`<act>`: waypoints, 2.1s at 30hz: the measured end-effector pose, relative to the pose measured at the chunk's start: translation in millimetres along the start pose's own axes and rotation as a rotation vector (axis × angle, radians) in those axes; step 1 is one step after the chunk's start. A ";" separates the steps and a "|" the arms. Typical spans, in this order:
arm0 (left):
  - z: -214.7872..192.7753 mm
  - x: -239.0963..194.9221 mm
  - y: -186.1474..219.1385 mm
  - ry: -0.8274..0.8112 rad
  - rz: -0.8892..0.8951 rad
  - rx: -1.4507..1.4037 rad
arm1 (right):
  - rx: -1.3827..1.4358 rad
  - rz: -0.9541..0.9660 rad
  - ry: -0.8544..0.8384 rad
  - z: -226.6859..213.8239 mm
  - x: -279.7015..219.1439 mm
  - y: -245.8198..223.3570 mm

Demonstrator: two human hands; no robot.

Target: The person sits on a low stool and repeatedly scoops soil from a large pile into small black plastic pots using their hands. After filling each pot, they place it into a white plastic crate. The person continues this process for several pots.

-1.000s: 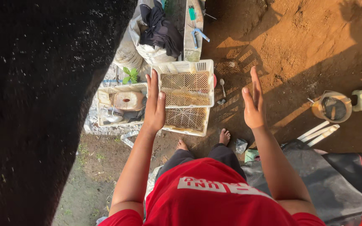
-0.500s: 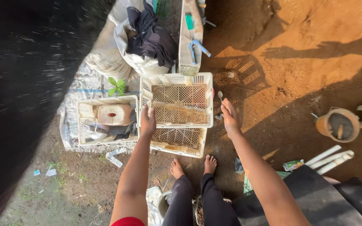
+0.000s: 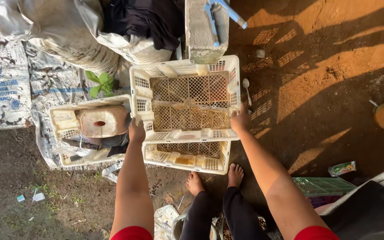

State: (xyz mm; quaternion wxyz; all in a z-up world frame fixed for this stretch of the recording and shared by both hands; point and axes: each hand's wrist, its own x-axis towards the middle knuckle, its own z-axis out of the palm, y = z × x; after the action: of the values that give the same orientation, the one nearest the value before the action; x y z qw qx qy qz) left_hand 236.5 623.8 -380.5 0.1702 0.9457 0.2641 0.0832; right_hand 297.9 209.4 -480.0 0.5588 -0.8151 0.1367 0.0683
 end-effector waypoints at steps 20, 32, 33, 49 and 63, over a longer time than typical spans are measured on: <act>-152.2 -263.6 215.7 -0.313 -0.309 -0.189 | 0.050 0.142 0.076 -300.8 -154.2 57.7; -87.0 -272.5 420.7 -0.326 0.205 -0.613 | 0.179 0.085 0.383 -536.2 -140.8 148.7; -74.0 -264.6 446.2 -0.338 0.218 -0.657 | 0.194 0.081 0.393 -553.9 -129.1 152.5; 89.1 -252.0 727.4 -0.539 0.332 -0.586 | 0.372 0.251 0.521 -725.8 -26.1 242.7; 303.1 -173.6 1043.2 -0.769 0.406 -0.406 | 0.420 0.404 0.786 -856.0 97.3 309.1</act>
State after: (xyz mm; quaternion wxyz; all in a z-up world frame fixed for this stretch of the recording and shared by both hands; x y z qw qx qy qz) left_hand 656.1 -389.3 -291.9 0.4172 0.8880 -0.0294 -0.1912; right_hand 262.8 -705.1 -468.2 0.5927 -0.6060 0.5037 -0.1666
